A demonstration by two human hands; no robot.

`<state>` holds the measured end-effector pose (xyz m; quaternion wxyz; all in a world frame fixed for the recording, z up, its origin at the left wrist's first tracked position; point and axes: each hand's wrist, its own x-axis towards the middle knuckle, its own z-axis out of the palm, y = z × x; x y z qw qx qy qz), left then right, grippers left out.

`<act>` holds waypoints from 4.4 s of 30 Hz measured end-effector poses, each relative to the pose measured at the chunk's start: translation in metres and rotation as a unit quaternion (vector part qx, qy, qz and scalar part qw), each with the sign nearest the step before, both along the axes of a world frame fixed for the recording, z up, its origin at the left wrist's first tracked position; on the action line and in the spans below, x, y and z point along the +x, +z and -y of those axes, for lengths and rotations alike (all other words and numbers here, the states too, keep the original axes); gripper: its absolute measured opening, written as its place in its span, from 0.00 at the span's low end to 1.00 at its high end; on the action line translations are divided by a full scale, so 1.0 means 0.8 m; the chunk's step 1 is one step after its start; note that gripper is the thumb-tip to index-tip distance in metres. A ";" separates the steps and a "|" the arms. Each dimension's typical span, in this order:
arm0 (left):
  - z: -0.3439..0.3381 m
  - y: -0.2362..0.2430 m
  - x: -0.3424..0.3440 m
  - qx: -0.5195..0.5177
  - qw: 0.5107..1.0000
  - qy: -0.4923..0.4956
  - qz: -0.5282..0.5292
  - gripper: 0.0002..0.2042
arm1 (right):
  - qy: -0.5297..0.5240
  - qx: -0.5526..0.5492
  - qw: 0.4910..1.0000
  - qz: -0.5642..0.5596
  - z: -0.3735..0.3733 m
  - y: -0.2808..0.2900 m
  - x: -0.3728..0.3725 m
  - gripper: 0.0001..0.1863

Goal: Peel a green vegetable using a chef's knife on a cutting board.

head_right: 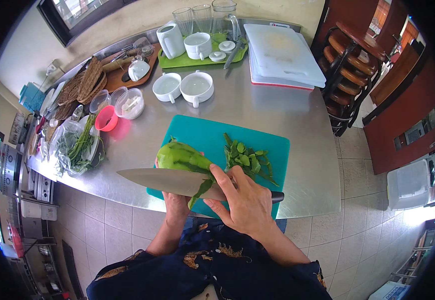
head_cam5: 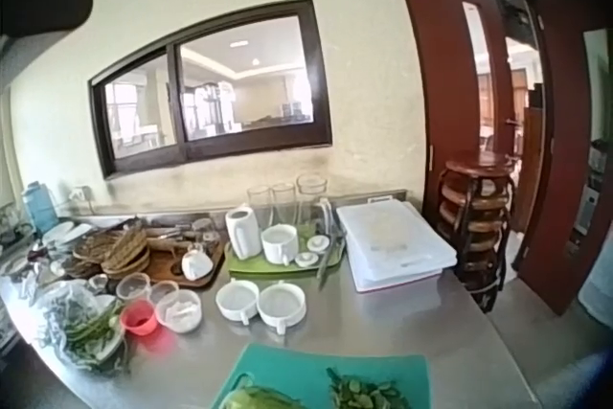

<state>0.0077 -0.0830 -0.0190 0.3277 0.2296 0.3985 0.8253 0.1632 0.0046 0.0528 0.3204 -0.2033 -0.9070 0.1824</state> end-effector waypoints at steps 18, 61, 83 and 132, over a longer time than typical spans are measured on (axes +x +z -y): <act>0.015 -0.052 0.006 -0.167 0.961 0.140 -0.170 0.28 | -0.029 0.021 0.999 0.012 0.006 -0.005 -0.026 0.30; -0.032 -0.005 -0.048 0.058 0.987 -0.107 0.103 0.35 | 0.037 -0.423 0.905 0.010 -0.014 0.015 -0.020 0.16; -0.030 -0.007 -0.048 0.062 0.991 -0.103 0.053 0.37 | 0.058 -0.338 0.939 0.026 -0.012 0.012 -0.026 0.17; -0.028 -0.009 -0.046 0.008 0.997 -0.053 -0.050 0.38 | 0.088 -0.364 0.919 0.122 -0.031 0.019 -0.022 0.23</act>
